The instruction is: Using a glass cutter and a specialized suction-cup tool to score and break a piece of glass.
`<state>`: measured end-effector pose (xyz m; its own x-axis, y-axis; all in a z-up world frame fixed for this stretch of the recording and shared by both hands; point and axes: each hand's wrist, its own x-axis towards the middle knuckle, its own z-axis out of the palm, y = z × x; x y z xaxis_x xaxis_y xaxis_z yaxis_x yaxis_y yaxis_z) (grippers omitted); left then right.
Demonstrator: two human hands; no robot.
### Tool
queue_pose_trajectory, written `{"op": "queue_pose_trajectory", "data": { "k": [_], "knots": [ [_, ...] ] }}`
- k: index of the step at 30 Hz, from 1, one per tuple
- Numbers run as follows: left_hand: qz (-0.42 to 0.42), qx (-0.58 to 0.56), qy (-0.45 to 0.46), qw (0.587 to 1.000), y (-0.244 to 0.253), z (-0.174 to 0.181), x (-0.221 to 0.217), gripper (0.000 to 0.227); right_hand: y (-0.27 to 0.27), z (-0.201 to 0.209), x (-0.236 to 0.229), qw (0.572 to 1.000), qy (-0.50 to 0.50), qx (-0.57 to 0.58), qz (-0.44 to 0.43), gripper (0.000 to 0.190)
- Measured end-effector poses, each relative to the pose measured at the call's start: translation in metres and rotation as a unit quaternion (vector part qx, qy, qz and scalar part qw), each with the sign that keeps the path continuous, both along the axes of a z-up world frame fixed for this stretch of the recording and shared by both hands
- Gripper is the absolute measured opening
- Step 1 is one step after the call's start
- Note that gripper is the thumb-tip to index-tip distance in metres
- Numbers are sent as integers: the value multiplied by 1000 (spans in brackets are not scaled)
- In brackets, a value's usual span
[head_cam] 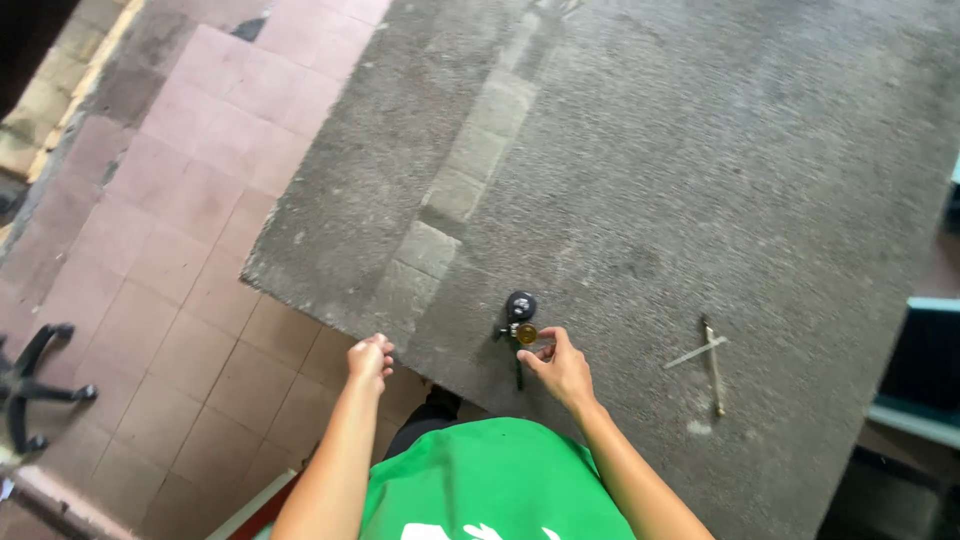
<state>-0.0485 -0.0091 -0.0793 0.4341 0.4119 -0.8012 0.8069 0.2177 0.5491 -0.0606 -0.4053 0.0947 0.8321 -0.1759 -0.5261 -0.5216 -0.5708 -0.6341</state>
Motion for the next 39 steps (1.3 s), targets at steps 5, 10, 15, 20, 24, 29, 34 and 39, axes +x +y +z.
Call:
{"op": "queue_pose_trajectory", "data": {
  "k": [5, 10, 15, 20, 24, 29, 34, 39],
  "knots": [
    [-39, 94, 12, 995, -17, 45, -35, 29, 26, 6, 17, 997, -28, -42, 61, 68],
    [-81, 238, -122, 960, -30, 77, -58, 41, 26, -5, 26, 985, -98, -97, 102, 46],
    [-101, 184, -241, 947, -47, 72, -80, 35, 51, 53, 48, 976, -118, -48, 178, 37],
    [-94, 176, -205, 958, -61, 105, -90, 30, 101, 71, 72, 924, -170, 19, 342, 35],
    [-104, 198, -232, 947, -50, 107, -88, 29, 153, 62, 97, 872, -162, 12, 461, 34],
    [-137, 236, -297, 915, -39, 130, -73, 26, 186, 29, 97, 867, -121, -41, 482, 36],
    [-183, 133, -228, 947, -65, 90, -66, 29, 198, 3, 83, 924, -72, 3, 375, 47],
    [-80, -5, -153, 985, -109, 42, -80, 40, 201, 7, 74, 950, 23, 63, 305, 40]
  ]
}}
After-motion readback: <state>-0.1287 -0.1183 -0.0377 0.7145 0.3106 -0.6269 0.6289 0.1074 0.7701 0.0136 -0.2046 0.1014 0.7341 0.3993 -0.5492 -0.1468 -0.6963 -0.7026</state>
